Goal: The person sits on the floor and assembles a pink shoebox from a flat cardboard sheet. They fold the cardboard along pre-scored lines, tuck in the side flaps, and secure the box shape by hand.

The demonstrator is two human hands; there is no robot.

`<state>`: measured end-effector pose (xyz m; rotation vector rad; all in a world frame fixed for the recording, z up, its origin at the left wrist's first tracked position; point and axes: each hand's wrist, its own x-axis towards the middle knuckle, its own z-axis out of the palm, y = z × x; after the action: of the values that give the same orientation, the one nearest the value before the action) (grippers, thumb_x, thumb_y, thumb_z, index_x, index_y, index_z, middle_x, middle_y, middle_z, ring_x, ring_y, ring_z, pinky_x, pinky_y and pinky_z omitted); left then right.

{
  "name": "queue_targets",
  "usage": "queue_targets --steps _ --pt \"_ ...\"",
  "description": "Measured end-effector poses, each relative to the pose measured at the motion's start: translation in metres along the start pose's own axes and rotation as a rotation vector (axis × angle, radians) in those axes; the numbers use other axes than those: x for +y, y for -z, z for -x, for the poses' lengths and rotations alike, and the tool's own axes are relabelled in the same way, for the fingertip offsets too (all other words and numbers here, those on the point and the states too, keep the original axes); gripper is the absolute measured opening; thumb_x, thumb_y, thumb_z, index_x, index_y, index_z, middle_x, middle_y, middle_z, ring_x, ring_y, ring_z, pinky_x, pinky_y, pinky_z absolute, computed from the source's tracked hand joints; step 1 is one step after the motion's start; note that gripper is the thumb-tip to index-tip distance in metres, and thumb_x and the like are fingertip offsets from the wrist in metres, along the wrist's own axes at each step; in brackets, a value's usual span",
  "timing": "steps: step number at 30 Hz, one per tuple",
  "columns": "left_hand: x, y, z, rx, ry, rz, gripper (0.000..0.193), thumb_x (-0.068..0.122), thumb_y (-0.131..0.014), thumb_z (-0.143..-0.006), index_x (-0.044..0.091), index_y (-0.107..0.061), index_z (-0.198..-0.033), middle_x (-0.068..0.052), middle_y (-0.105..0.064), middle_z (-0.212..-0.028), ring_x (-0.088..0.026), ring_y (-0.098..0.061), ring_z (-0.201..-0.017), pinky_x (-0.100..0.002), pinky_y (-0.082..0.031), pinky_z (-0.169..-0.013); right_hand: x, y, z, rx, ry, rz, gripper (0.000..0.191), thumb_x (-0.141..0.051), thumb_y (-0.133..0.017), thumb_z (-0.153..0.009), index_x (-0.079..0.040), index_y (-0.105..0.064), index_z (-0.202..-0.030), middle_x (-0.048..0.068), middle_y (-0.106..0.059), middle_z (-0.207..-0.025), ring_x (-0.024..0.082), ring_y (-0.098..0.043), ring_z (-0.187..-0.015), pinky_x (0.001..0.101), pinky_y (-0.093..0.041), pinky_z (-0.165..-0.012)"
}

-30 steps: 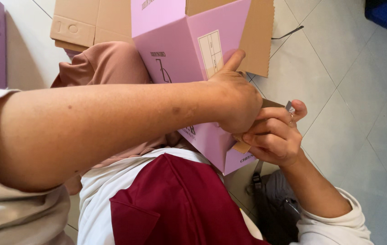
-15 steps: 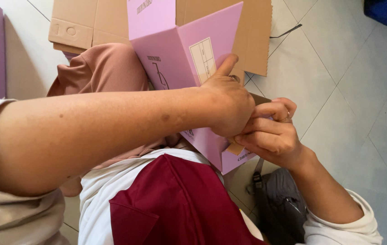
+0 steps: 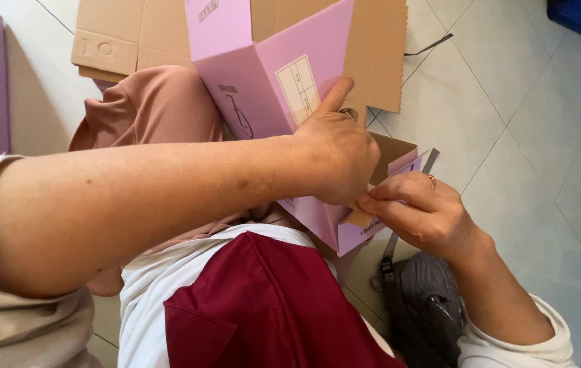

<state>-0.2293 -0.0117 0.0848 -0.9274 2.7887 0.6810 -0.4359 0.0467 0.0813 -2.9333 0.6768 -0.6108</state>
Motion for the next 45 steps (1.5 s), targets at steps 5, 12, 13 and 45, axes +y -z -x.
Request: queue_targets --steps 5,12,13,45 --pt "0.0 -0.004 -0.001 0.022 0.003 -0.006 0.032 0.039 -0.065 -0.086 0.01 -0.079 -0.087 -0.009 -0.075 -0.09 -0.03 -0.061 -0.117 -0.057 0.002 -0.119 0.002 -0.005 -0.001 0.026 0.067 0.005 0.017 0.001 -0.087 -0.076 -0.003 -0.078 -0.091 0.006 -0.068 -0.086 0.019 -0.068 -0.077 0.0329 -0.055 -0.066" --pt "0.001 -0.007 0.003 0.049 -0.01 -0.001 0.021 0.03 -0.071 -0.079 0.012 -0.08 -0.081 -0.01 -0.075 -0.088 -0.03 -0.061 -0.117 -0.056 0.001 -0.12 0.003 -0.004 -0.003 -0.007 0.128 -0.013 0.018 0.001 -0.082 -0.076 0.0 -0.077 -0.094 0.006 -0.067 -0.09 0.021 -0.07 -0.081 0.0338 -0.059 -0.072" --pt "0.001 -0.006 0.004 0.054 -0.018 0.003 0.019 0.03 -0.073 -0.078 0.012 -0.081 -0.079 -0.01 -0.076 -0.087 -0.03 -0.061 -0.117 -0.056 0.001 -0.12 0.003 -0.004 -0.004 -0.011 0.143 0.006 0.019 0.002 -0.082 -0.076 0.0 -0.078 -0.094 0.006 -0.067 -0.09 0.021 -0.07 -0.081 0.0334 -0.059 -0.071" --pt "0.001 -0.002 0.013 0.077 -0.029 0.026 0.015 0.027 -0.078 -0.07 0.013 -0.079 -0.074 -0.011 -0.074 -0.078 -0.03 -0.068 -0.104 -0.057 0.002 -0.122 -0.003 -0.012 -0.002 0.047 0.197 0.182 0.037 0.013 -0.074 -0.074 -0.005 -0.081 -0.105 0.002 -0.066 -0.098 0.018 -0.068 -0.083 0.0315 -0.058 -0.071"
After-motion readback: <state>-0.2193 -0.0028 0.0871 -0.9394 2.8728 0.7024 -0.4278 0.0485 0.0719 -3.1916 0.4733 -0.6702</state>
